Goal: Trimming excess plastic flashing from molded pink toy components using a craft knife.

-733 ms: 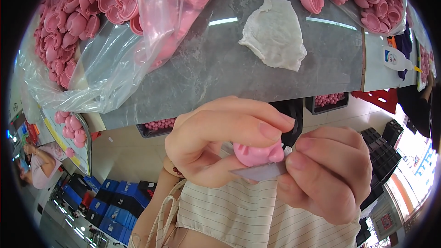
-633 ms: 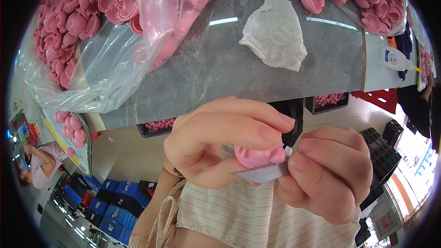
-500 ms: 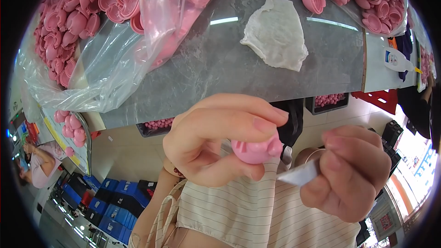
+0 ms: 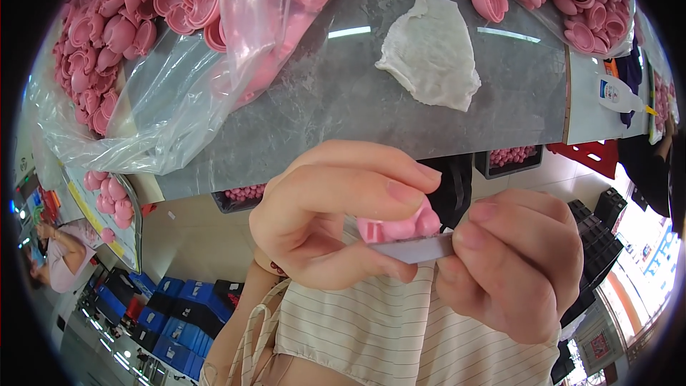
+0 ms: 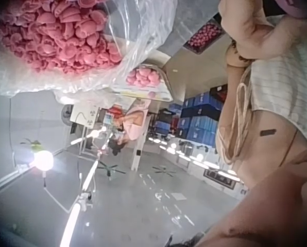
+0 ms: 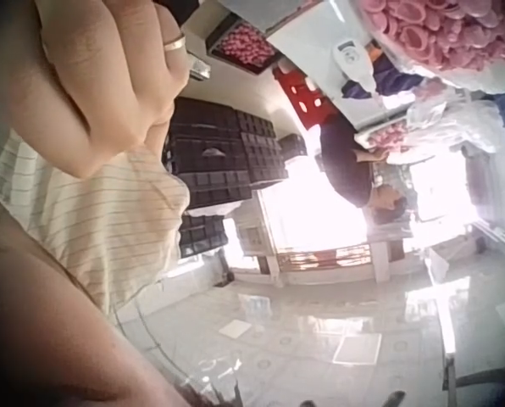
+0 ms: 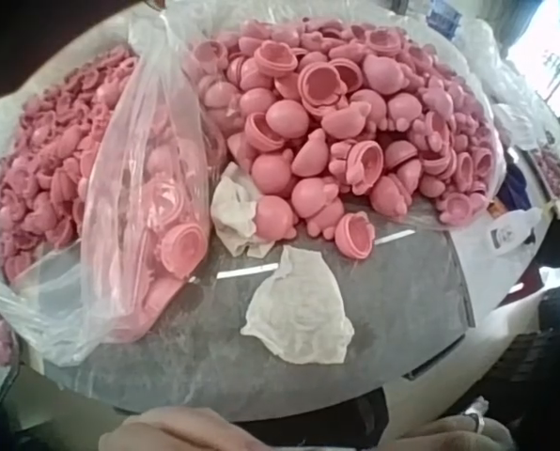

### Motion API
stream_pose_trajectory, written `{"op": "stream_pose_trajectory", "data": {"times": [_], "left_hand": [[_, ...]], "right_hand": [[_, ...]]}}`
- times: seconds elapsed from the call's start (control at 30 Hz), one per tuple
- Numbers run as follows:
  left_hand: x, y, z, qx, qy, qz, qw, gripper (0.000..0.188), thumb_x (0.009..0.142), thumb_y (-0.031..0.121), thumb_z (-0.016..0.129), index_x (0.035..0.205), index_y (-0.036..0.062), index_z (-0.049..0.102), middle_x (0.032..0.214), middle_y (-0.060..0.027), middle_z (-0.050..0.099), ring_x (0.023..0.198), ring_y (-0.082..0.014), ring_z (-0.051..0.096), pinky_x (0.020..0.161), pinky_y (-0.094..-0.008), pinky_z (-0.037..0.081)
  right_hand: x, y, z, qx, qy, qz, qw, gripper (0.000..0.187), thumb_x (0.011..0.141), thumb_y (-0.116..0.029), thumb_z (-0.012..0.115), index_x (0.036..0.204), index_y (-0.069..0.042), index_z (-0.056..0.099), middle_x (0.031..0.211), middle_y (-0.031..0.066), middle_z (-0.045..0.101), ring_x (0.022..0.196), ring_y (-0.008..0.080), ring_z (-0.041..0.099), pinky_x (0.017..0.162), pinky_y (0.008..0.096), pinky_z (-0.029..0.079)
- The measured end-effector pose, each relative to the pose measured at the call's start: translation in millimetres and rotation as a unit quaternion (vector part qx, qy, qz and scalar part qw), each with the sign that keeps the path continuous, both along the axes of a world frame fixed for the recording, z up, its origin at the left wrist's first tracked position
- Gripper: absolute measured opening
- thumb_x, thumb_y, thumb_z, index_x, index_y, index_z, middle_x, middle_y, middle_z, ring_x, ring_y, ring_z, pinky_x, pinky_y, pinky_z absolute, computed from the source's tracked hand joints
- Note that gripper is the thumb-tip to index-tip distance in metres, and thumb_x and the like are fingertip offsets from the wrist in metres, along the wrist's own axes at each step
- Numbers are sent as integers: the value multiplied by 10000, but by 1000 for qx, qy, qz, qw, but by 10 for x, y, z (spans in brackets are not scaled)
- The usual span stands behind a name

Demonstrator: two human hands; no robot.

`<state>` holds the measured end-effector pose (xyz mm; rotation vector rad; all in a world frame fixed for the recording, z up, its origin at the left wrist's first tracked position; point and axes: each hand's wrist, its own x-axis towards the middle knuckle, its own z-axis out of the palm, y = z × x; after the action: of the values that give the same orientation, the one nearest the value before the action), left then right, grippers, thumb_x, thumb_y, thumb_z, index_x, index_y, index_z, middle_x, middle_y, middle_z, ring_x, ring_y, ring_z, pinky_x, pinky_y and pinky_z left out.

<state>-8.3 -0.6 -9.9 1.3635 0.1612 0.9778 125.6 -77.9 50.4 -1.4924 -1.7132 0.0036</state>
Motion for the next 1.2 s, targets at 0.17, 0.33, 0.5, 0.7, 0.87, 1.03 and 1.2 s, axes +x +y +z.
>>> {"op": "stream_pose_trajectory", "data": {"times": [0.17, 0.33, 0.5, 0.7, 0.87, 1.03, 1.2], "left_hand": [[-11, 22, -13, 27, -6, 3, 1000, 527, 604, 180, 763, 982, 12, 435, 902, -228, 497, 738, -191, 532, 514, -184, 424], [28, 33, -62, 45, -21, 7, 999, 533, 597, 185, 769, 977, 15, 436, 894, -219, 496, 731, -184, 527, 485, -172, 412], [1, -11, 7, 3, 3, 21, 1000, 540, 608, 221, 764, 983, 20, 431, 886, -205, 496, 716, -167, 512, 514, -172, 407], [-3, 7, -14, 24, 5, 19, 1000, 547, 605, 221, 765, 986, 20, 429, 880, -211, 492, 717, -172, 516, 507, -171, 407], [50, -98, 62, -121, -45, 61, 990, 417, 561, 69, 754, 880, -91, 539, 861, -238, 565, 803, -266, 584, 648, -268, 478], [0, 31, -62, 65, 16, 17, 998, 514, 646, 285, 729, 984, 16, 451, 864, -213, 509, 651, -154, 523, 511, -185, 410], [-11, 46, -20, 77, 26, 6, 997, 499, 669, 308, 708, 977, 8, 455, 877, -212, 512, 635, -146, 515, 498, -175, 395]], "right_hand": [[94, -33, 70, 19, 9, 12, 1000, 183, 687, -67, 595, 809, 35, 505, 713, 156, 513, 454, 176, 462, 365, 248, 397], [37, -46, 19, -25, 7, 21, 999, 170, 684, -72, 602, 780, 35, 511, 711, 153, 516, 467, 175, 471, 369, 244, 398], [29, -19, 20, -21, 9, 17, 1000, 174, 685, -78, 607, 775, 38, 513, 707, 149, 514, 472, 177, 477, 376, 245, 404], [86, -27, -7, 15, 19, 11, 1000, 193, 696, -96, 607, 791, 40, 507, 712, 145, 508, 479, 176, 476, 380, 245, 407], [10, 5, 4, 8, 27, 28, 999, 189, 697, -97, 606, 786, 37, 506, 715, 146, 507, 473, 169, 471, 376, 244, 408], [-18, 19, -25, -7, 7, 12, 1000, 176, 699, -91, 605, 781, 33, 511, 712, 146, 508, 464, 165, 466, 367, 239, 400], [14, 23, -38, 20, 1, -13, 1000, 181, 707, -104, 606, 771, 36, 512, 713, 146, 509, 477, 170, 474, 376, 243, 409]]}}
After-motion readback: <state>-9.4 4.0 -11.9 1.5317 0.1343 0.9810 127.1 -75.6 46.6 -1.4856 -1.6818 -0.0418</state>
